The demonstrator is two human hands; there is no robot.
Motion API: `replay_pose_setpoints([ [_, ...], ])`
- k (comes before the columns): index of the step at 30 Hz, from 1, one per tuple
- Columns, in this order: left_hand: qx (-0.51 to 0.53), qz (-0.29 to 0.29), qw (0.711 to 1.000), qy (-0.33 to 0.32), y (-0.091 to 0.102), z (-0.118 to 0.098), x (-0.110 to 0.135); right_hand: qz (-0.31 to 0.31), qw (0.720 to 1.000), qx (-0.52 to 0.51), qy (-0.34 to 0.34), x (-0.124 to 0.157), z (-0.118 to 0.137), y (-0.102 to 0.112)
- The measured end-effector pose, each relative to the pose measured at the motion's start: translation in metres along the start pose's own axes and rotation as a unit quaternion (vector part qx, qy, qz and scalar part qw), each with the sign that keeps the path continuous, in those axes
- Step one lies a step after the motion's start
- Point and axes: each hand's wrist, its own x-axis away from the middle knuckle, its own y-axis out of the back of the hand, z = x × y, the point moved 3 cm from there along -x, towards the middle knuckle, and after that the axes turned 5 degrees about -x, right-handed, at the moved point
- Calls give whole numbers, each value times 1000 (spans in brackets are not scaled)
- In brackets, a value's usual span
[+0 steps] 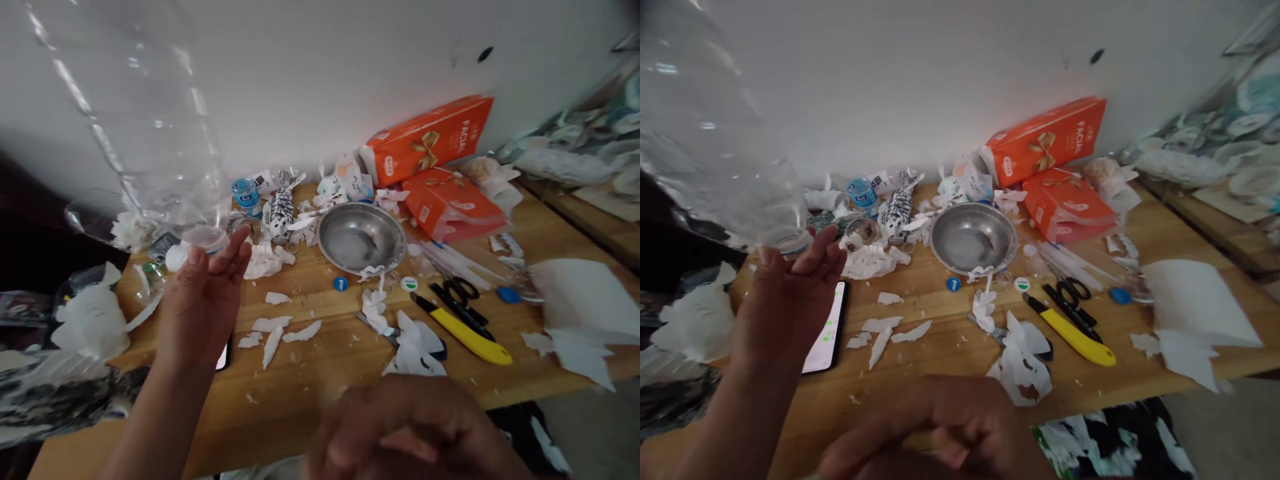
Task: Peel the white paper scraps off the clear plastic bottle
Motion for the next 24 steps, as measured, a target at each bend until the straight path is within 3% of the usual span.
replay_pose_setpoints([
  [3,-15,7,1000,12,6,2,6,-18,993,106,-57,-5,-39,10],
  [6,-25,10,1000,13,11,5,10,-76,951,269,-133,-5,-89,18],
  [8,-25,10,1000,15,12,7,11,-74,933,303,-180,-7,-117,19],
  [10,-23,11,999,24,12,9,11,-58,932,301,-194,-13,-132,17],
  [13,-22,15,999,26,13,8,10,-40,944,280,-167,-24,-127,15],
  [16,-22,14,1000,11,19,3,11,-23,964,231,-128,-24,-97,9],
  [18,-22,5,1000,5,25,0,13,43,979,182,-82,-18,-74,-2],
  [21,-26,-8,1000,10,31,-1,17,148,973,176,1,-8,-52,-13],
  [22,-30,-13,999,12,33,-1,18,141,970,199,7,-8,-51,-11],
  [24,-40,-27,999,14,36,1,20,67,960,271,-14,-14,-61,5],
])
